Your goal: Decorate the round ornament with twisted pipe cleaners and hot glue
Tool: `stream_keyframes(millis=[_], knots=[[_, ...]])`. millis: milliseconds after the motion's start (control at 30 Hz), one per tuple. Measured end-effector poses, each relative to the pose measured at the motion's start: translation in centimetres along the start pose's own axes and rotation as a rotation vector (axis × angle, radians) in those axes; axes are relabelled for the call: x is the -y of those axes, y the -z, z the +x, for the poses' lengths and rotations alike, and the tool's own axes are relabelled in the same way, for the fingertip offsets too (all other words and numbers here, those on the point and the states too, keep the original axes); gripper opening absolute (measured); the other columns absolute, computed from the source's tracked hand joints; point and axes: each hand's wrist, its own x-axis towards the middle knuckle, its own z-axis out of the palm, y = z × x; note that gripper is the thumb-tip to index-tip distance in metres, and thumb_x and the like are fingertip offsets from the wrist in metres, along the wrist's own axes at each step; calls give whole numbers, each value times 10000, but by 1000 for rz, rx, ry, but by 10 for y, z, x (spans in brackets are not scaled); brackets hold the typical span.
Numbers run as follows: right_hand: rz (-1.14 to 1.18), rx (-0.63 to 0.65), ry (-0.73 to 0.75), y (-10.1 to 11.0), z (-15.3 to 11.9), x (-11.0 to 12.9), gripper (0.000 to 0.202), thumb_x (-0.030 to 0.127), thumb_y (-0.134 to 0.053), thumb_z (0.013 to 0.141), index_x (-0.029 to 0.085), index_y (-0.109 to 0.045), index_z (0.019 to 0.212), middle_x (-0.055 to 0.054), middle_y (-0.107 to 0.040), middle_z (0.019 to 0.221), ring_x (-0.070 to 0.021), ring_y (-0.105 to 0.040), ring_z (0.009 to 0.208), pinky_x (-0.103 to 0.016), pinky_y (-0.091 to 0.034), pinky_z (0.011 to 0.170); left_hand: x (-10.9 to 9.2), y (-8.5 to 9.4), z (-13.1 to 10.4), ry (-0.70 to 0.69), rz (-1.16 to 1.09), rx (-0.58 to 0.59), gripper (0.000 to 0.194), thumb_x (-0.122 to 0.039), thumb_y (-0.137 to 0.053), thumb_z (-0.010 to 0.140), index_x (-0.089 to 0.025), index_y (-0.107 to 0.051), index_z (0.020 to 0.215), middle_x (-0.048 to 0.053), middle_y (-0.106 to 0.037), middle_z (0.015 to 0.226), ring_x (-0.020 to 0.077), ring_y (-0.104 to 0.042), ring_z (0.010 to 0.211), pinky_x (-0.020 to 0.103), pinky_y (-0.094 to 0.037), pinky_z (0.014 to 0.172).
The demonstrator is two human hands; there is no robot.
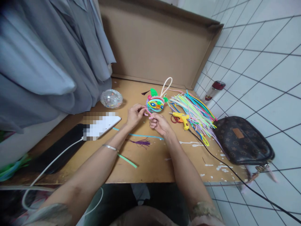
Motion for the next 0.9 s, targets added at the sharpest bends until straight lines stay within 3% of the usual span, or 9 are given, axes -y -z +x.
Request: stream_keyframes(millis=[100,233,400,500,600,700,900], knots=[[25,50,48,-11,1,-4,260,159,-663,677,209,-415,616,118,-314,507,-23,-247,414,-160,-240,429,9,9,1,-157,245,-48,216,-233,-543,934,-168,-709,811,78,-682,791,176,-599,737,291,-444,695],[-25,-52,109,-13,5,-9,231,179,-654,649,212,-431,600,124,-294,488,-22,-242,406,-159,-231,423,18,13,2,-190,373,-45,273,-235,-487,966,-174,-698,804,88,-669,785,186,-577,721,305,-415,672],[-237,-233,182,2,4,-5,251,235,-694,688,217,-458,604,120,-323,458,-18,-227,391,-159,-196,404,12,9,-1,-201,339,107,214,-214,-552,887,-190,-753,957,87,-746,921,225,-634,886,365,-469,841],[-258,-236,190,9,4,-1,274,283,-730,670,219,-471,607,128,-307,446,-18,-226,387,-161,-196,396,3,5,-2,-273,267,180,288,-217,-537,900,-212,-756,1087,85,-764,1061,241,-644,1049,410,-452,968],[-236,-214,184,11,5,0,292,316,-767,632,218,-492,622,132,-313,440,-20,-243,391,-159,-214,401,-2,0,-3,-331,207,266,274,-301,-515,972,-214,-773,1006,85,-767,991,220,-666,980,394,-460,954],[-216,-208,187,13,6,-1,303,318,-786,588,213,-502,606,120,-364,433,-24,-282,399,-162,-237,409,0,-2,-3,-293,155,256,315,-364,-521,994,-201,-779,914,74,-738,838,181,-652,798,315,-474,789],[-200,-257,232,13,8,-4,300,334,-795,637,214,-520,621,104,-403,448,-32,-334,402,-173,-247,420,1,-3,-3,-38,132,34,421,-526,-655,896,-186,-708,653,39,-644,631,149,-523,598,285,-389,615]])
